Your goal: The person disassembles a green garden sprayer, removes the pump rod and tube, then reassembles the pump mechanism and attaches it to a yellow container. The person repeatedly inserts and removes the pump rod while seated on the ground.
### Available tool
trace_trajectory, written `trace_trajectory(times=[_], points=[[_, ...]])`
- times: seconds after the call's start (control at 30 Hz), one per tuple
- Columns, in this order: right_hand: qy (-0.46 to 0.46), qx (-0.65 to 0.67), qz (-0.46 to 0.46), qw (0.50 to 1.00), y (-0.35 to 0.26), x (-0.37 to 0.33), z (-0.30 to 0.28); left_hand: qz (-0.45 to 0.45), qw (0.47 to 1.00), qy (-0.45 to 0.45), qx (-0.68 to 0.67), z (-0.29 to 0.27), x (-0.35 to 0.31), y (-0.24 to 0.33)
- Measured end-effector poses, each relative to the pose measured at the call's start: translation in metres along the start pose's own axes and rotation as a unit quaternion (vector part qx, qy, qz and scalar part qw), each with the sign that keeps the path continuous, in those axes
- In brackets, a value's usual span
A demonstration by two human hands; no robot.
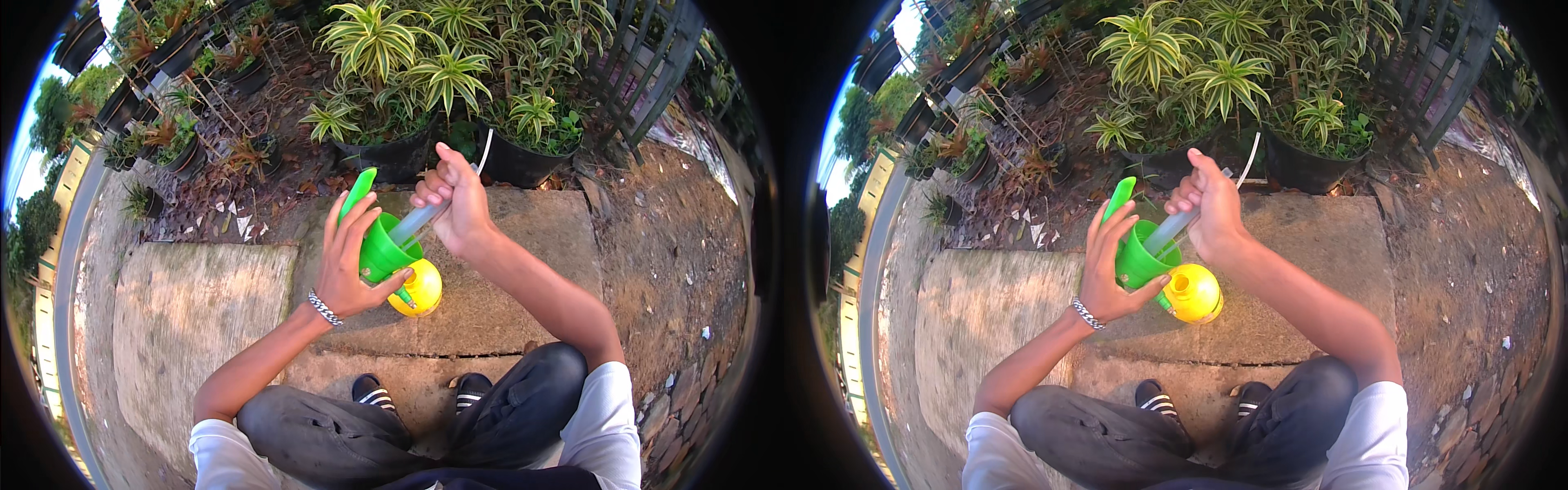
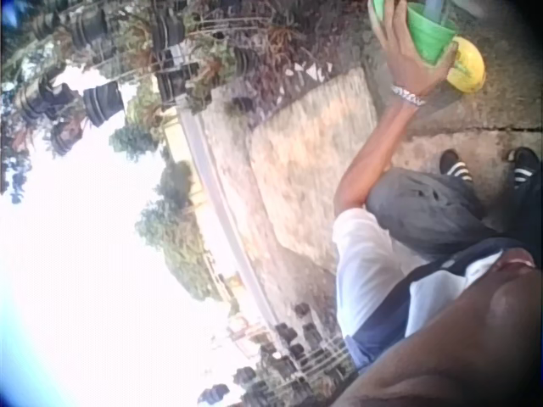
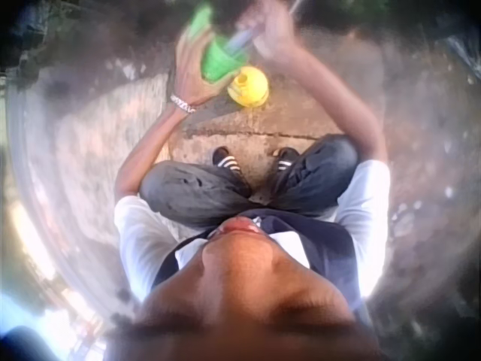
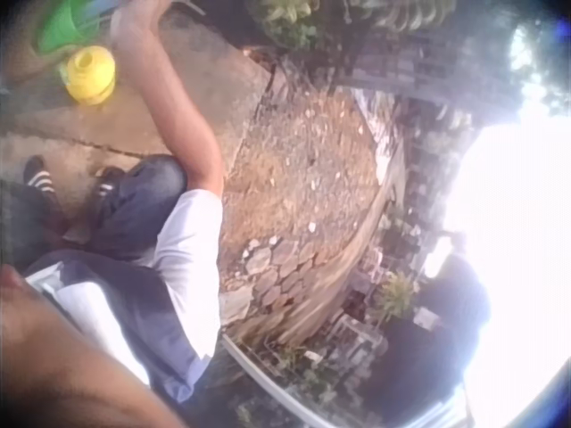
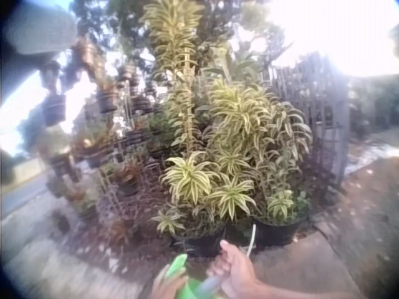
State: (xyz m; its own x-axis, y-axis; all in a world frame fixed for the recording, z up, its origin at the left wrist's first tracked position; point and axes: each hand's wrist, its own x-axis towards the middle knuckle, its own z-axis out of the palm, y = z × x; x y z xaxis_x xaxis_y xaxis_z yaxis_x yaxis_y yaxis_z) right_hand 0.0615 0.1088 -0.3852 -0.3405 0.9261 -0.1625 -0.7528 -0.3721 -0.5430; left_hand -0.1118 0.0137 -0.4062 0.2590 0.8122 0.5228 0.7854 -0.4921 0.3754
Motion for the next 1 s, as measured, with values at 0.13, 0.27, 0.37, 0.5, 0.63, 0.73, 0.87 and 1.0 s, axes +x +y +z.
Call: trace_trajectory(times=[0.13, 0.27, 0.37, 0.5, 0.63, 0.73, 0.87, 1.0], points=[[0.050, 0.109, -0.050, 0.992, -0.031, 0.012, -0.018, 0.139, 0.989, 0.049, 0.018, -0.014, 0.000, -0.013], [0.090, 0.135, -0.042, 0.986, -0.042, 0.010, -0.013, 0.207, 0.959, 0.052, 0.185, -0.009, -0.004, -0.007], [0.109, 0.139, -0.032, 0.984, -0.038, 0.007, -0.003, 0.200, 0.954, 0.070, 0.214, -0.008, 0.007, 0.006], [0.081, 0.105, -0.055, 0.990, -0.035, 0.008, 0.008, 0.161, 0.959, 0.071, 0.222, -0.012, 0.024, 0.015], [0.030, 0.081, -0.052, 0.995, -0.035, 0.004, 0.012, 0.131, 0.973, 0.029, 0.186, -0.016, 0.026, 0.019], [0.003, 0.071, -0.040, 0.997, -0.036, 0.004, 0.002, 0.008, 0.997, -0.070, -0.016, -0.019, 0.028, 0.027], [-0.274, 0.084, 0.035, 0.958, -0.042, 0.004, -0.003, -0.163, 0.844, -0.233, -0.454, -0.018, 0.025, 0.008], [-0.419, -0.003, 0.063, 0.906, -0.048, 0.010, 0.007, -0.129, 0.802, -0.208, -0.545, 0.007, 0.002, -0.008]])
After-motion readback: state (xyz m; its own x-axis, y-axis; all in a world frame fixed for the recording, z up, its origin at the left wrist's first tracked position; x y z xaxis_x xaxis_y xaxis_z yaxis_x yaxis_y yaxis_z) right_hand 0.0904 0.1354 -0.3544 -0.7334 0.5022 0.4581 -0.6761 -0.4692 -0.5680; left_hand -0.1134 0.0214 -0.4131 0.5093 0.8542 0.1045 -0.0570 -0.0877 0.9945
